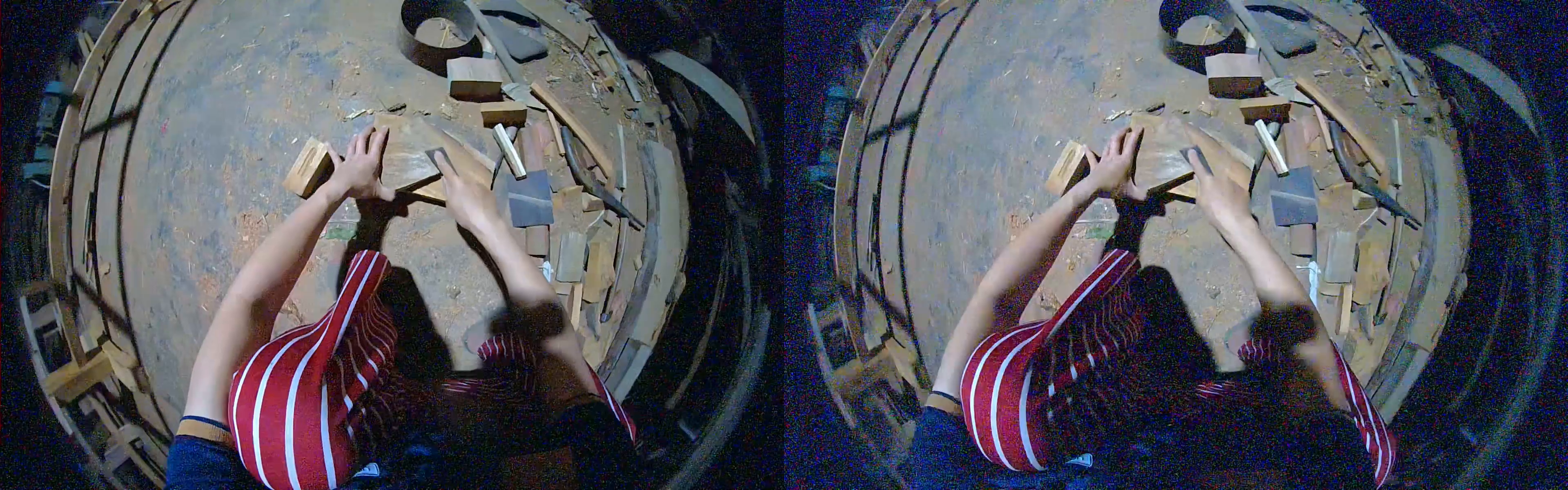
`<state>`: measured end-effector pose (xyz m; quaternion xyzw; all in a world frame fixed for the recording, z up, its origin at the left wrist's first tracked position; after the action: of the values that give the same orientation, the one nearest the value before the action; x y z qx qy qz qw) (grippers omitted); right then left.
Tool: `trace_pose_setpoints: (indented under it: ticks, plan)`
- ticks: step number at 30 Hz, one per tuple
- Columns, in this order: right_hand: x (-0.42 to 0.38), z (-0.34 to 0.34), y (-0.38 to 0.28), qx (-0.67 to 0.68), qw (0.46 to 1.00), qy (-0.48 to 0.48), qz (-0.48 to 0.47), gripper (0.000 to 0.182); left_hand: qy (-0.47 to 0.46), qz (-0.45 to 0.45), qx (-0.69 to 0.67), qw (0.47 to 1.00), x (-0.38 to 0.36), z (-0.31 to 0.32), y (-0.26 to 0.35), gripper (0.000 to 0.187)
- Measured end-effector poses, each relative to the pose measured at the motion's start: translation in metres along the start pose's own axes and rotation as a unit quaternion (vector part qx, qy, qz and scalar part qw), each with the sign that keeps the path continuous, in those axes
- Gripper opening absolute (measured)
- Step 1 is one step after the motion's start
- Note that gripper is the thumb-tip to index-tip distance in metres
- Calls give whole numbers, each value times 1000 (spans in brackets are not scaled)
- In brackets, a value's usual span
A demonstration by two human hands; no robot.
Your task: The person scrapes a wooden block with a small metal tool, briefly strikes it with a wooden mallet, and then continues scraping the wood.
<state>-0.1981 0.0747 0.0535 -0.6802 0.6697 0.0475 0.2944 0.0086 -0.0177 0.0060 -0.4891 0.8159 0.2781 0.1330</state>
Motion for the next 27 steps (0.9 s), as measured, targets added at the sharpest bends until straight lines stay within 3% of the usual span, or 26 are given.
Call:
trace_pose_setpoints:
  ticks: [4, 6, 7, 17, 23, 27]
  plan:
    - [-6, 0, 4, -2, 999, -26, 39, 47, -10, 6, -1, 1000, 1, 0, 1, 135]
    - [-5, -3, 5, -16, 1000, -18, 17, 47, 42, 14, -15, 999, 1, 3, 2, 136]
    - [-4, -5, 4, -26, 999, -18, 17, 48, -3, 15, -7, 1000, -7, -11, 6, 136]
    - [-18, 2, -4, -12, 999, -14, 42, 54, 12, 5, 7, 1000, 2, 1, -1, 137]
    - [47, -5, -9, -9, 995, 97, 26, 48, 26, 17, 4, 1000, -12, -10, 7, 134]
    - [6, 4, -12, 3, 999, 47, 27, 50, 35, 16, 12, 999, -11, -10, 8, 133]
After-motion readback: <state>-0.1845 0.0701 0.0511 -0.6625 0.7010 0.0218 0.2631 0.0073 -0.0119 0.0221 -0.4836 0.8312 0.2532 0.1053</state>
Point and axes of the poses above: each hand's wrist, its own x-axis towards the middle knuckle, its own z-axis out of the palm, y = z × x, the point moved 1 cm from there along x, towards the middle knuckle, and after that the axes turned 9 degrees about -y, right-handed, at the moved point
